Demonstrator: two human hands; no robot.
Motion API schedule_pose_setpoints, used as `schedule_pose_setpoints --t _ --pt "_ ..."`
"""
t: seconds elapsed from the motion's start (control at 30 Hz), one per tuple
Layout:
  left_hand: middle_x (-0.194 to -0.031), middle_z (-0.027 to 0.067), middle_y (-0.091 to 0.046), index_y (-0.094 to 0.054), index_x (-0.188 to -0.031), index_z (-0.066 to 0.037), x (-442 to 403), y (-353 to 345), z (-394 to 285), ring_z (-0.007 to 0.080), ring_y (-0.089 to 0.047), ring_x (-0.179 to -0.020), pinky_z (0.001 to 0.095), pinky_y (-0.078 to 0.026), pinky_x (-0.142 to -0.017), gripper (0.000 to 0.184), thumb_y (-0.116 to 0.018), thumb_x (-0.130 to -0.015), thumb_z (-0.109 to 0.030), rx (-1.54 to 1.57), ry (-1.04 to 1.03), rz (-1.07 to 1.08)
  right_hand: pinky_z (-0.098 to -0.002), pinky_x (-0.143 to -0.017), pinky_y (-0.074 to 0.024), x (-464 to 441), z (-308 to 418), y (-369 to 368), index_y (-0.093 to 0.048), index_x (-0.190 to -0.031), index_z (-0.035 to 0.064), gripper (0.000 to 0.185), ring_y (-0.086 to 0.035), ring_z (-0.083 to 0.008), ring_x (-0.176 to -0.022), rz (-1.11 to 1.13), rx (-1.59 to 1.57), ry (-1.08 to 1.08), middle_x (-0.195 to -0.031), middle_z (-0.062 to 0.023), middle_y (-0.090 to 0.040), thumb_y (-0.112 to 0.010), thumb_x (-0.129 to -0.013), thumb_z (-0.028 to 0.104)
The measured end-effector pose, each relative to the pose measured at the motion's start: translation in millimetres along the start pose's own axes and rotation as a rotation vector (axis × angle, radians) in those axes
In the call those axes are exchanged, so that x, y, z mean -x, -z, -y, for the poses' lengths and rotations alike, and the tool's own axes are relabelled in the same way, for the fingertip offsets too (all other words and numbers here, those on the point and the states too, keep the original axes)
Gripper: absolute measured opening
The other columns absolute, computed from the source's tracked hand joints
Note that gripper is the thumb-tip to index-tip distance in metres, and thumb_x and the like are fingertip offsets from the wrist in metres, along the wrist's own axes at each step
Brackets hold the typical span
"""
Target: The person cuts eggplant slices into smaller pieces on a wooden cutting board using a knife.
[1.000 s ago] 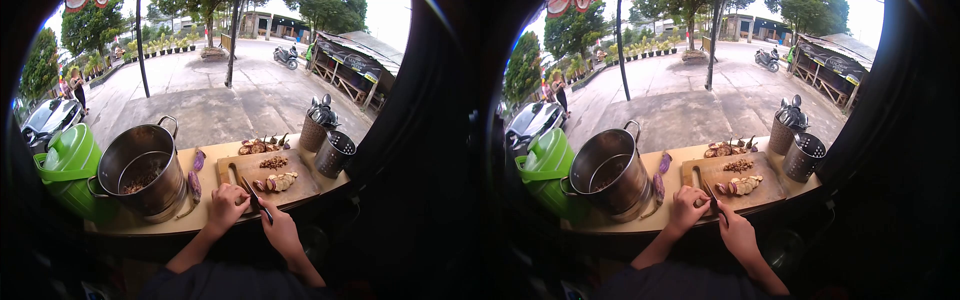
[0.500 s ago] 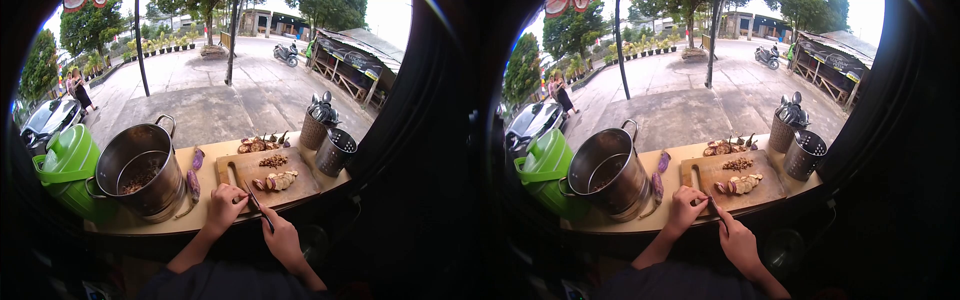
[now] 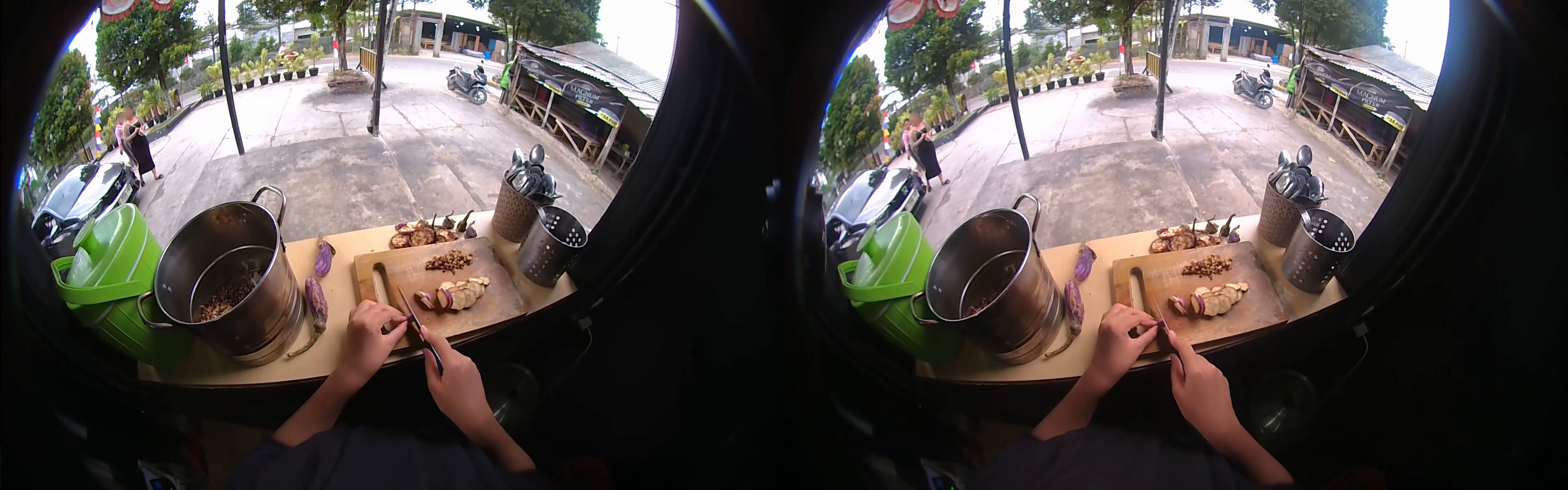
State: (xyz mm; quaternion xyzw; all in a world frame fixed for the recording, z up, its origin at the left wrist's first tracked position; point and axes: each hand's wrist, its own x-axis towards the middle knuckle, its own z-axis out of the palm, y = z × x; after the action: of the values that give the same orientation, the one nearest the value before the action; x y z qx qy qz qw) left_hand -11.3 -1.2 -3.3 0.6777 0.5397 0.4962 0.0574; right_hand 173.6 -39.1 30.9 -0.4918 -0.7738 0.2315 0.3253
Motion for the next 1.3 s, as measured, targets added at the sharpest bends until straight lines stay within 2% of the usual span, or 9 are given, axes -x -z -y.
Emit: schedule_pose_setpoints --t 0.03,0.17,0.23,0.33,0.73,1.0,1.07,1.13,1.3 --pt "-0.089 0.0058 -0.075 -0.075 -0.083 -0.004 0 0 1 0.0250 -0.066 -0.088 0.0374 -0.052 -0.083 0.010 -0.082 -0.075 -0.006 -0.004 -0.009 -0.004 -0.0504 -0.069 -0.0546 -4 -1 -3 -0.058 -0.140 0.0129 0.040 -0.069 -0.0406 -0.080 -0.011 0.022 0.020 -0.088 -0.0206 -0.070 -0.061 -0.100 0.014" --pt "-0.088 0.0057 -0.075 -0.074 -0.082 -0.004 -1 0 0 0.0251 -0.066 -0.087 0.0377 -0.052 -0.083 0.011 -0.082 -0.075 -0.006 -0.012 -0.016 -0.002 -0.0522 -0.070 -0.0547 -24 -1 -14 -0.057 -0.140 0.0129 0.039 -0.069 -0.0422 -0.082 -0.051 0.002 0.069 -0.089 -0.0225 -0.070 -0.059 -0.101 0.016" --pt "-0.089 0.0055 -0.075 -0.074 -0.082 -0.004 -1 -1 1 0.0252 -0.066 -0.087 0.0376 -0.052 -0.083 0.011 -0.083 -0.075 -0.006 -0.012 -0.019 -0.005 -0.0539 -0.071 -0.0547 -32 5 -13 -0.056 -0.140 0.0130 0.039 -0.070 -0.0437 -0.082 0.031 0.082 -0.028 -0.089 -0.0239 -0.070 -0.058 -0.101 0.017" --pt "-0.089 0.0050 -0.076 -0.074 -0.081 -0.004 -1 -1 -1 0.0252 -0.066 -0.087 0.0376 -0.052 -0.083 0.011 -0.083 -0.075 -0.007 -0.011 -0.017 -0.013 -0.0546 -0.070 -0.0545 -33 4 -14 -0.056 -0.140 0.0133 0.039 -0.069 -0.0440 -0.080 0.019 0.087 -0.022 -0.088 -0.0243 -0.070 -0.058 -0.101 0.018" --pt "-0.090 0.0042 -0.076 -0.075 -0.082 -0.006 -1 1 1 0.0247 -0.066 -0.088 0.0380 -0.052 -0.085 0.010 -0.082 -0.075 -0.008 -0.017 -0.033 -0.003 -0.0536 -0.067 -0.0547 -22 4 -5 -0.058 -0.140 0.0163 0.038 -0.070 -0.0427 -0.077 0.015 0.102 -0.037 -0.081 -0.0221 -0.070 -0.060 -0.101 0.021" --pt "-0.093 0.0014 -0.075 -0.075 -0.089 -0.010 2 1 0 0.0234 -0.066 -0.091 0.0387 -0.049 -0.087 0.013 -0.082 -0.078 -0.013 -0.026 -0.021 0.013 -0.0505 -0.071 -0.0545 -21 1 -4 -0.060 -0.138 0.0165 0.038 -0.069 -0.0423 -0.084 -0.040 0.058 -0.024 -0.092 -0.0217 -0.071 -0.062 -0.100 0.018" --pt "-0.091 -0.0013 -0.073 -0.075 -0.092 -0.013 1 6 -11 0.0228 -0.065 -0.094 0.0395 -0.046 -0.090 0.016 -0.082 -0.078 -0.018 -0.086 0.112 0.056 -0.0499 -0.072 -0.0537 -14 -1 -2 -0.061 -0.136 0.0146 0.037 -0.068 -0.0436 -0.087 -0.068 -0.009 -0.005 -0.096 -0.0232 -0.071 -0.064 -0.099 0.014" --pt "-0.092 -0.0017 -0.072 -0.075 -0.093 -0.014 1 7 -14 0.0227 -0.064 -0.096 0.0395 -0.044 -0.090 0.017 -0.082 -0.078 -0.020 -0.100 0.124 0.060 -0.0502 -0.068 -0.0537 -7 -3 -1 -0.059 -0.140 0.0172 0.040 -0.069 -0.0400 -0.079 -0.059 0.012 0.017 -0.088 -0.0197 -0.070 -0.063 -0.100 0.017" --pt "-0.095 -0.0032 -0.069 -0.074 -0.093 -0.016 2 6 -9 0.0222 -0.062 -0.099 0.0394 -0.043 -0.089 0.016 -0.080 -0.081 -0.024 -0.171 0.080 0.022 -0.0495 -0.065 -0.0529 5 -2 0 -0.059 -0.140 0.0164 0.041 -0.068 -0.0392 -0.074 -0.071 -0.003 0.023 -0.083 -0.0195 -0.068 -0.063 -0.099 0.015"
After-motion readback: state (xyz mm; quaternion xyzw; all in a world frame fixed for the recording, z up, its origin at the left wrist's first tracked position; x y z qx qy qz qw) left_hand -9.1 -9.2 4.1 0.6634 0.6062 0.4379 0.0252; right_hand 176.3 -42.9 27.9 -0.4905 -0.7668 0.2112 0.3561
